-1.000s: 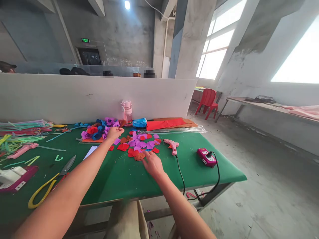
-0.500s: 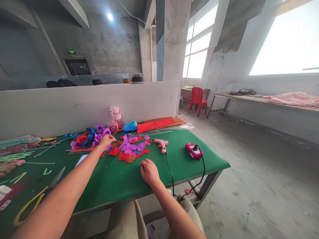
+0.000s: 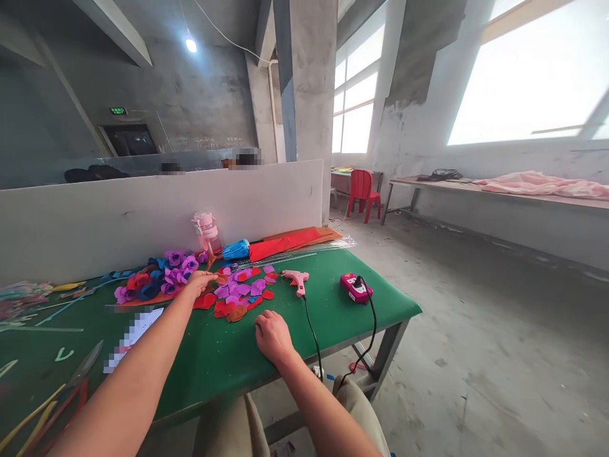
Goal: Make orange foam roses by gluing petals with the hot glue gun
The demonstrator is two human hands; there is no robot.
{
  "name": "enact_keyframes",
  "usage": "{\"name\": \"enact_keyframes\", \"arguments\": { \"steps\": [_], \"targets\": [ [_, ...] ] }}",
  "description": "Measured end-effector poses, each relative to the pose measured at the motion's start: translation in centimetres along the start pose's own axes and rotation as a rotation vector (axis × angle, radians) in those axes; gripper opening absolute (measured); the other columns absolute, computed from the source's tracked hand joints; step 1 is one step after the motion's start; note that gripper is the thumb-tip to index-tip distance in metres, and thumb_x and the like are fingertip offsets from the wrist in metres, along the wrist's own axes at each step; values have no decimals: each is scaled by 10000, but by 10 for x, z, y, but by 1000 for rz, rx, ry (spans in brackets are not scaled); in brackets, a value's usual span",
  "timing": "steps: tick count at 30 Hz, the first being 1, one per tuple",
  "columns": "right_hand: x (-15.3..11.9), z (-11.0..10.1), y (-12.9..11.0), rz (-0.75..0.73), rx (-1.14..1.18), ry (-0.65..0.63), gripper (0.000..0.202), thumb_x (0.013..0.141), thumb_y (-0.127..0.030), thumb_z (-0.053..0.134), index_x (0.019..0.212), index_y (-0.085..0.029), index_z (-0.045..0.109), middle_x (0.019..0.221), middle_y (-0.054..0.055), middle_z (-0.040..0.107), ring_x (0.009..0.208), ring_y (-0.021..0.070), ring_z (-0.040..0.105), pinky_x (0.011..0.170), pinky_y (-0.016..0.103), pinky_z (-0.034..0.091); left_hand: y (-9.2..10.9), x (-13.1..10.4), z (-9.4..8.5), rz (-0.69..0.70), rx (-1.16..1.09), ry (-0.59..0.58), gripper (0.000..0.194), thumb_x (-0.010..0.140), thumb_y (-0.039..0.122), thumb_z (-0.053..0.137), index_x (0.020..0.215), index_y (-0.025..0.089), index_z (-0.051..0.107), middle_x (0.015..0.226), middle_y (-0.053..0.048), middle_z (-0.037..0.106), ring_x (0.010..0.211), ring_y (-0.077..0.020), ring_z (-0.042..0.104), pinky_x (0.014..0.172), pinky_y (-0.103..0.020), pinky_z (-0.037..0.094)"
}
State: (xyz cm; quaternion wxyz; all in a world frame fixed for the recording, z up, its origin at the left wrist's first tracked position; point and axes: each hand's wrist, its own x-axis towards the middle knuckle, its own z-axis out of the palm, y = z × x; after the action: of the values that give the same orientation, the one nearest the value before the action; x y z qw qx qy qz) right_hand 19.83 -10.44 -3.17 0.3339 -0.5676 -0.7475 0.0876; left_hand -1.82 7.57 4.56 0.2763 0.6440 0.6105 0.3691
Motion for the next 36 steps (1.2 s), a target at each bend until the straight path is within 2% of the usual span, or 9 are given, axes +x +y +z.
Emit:
{"name": "enact_keyframes", "arguments": {
  "steps": [5,9,11,14,19,25,29,32,36],
  "targets": [
    [4,-4,2,194,490,49,163,824,-253,539,799,-181,683,796,53,635,752,174,570,726,277,422,15,-57,-17,2,-136,-127,357,597,418,728,818,143,670,606,-22,645,357,-53,350,372,-196,245],
    [3,-14,-14,293,768,-44,499,924,-497,317,972,-159,680,848,69,671,738,156,600,666,263,457,33,-127,-19,86,-285,-375,329,672,364,697,926,155,702,756,-51,703,545,-121,557,498,-227,415],
    [-1,-18,-27,351,1141,-219,525,870,-577,412,1005,-142,674,906,80,674,754,148,602,675,259,460,41,-154,-16,110,-271,-448,303,696,343,678,930,152,708,815,-54,709,752,-176,627,685,-275,479],
    [-10,-19,-43,400,1353,-314,419,670,-516,711,845,-138,677,757,26,654,641,105,549,611,226,416,49,-179,-7,96,-251,-488,296,690,322,668,924,144,702,877,-58,704,858,-198,624,791,-305,473],
    [-24,-14,-48,491,1371,-190,346,552,-413,793,678,-166,585,572,-36,589,511,82,477,519,217,343,44,-197,11,-4,-342,-437,399,705,352,654,1047,148,626,804,-34,684,744,-154,604,649,-242,455],
    [-24,-14,-40,483,1210,-188,314,616,-449,738,682,-168,614,571,-35,583,507,92,490,531,229,387,29,-198,20,-112,-424,-313,285,627,399,714,697,139,620,612,4,603,484,-76,444,441,-201,286],
    [-21,-17,-35,461,1118,-207,321,633,-462,726,712,-168,624,616,-21,603,536,100,518,563,236,425,18,-196,12,-133,-465,-240,292,638,418,703,717,146,633,514,41,519,428,-63,363,421,-208,227],
    [-21,-13,-39,428,1044,-206,318,697,-484,670,727,-176,598,631,-17,606,545,100,520,554,229,423,11,-197,8,-132,-454,-230,285,655,418,690,717,144,644,549,24,552,479,-80,422,446,-208,265],
    [-19,-3,-51,375,1031,-277,328,665,-465,709,778,-182,587,636,-23,608,543,104,519,516,221,408,6,-197,10,-82,-455,-265,285,663,412,686,726,135,663,643,-6,613,542,-87,465,473,-199,302]
  ]
}}
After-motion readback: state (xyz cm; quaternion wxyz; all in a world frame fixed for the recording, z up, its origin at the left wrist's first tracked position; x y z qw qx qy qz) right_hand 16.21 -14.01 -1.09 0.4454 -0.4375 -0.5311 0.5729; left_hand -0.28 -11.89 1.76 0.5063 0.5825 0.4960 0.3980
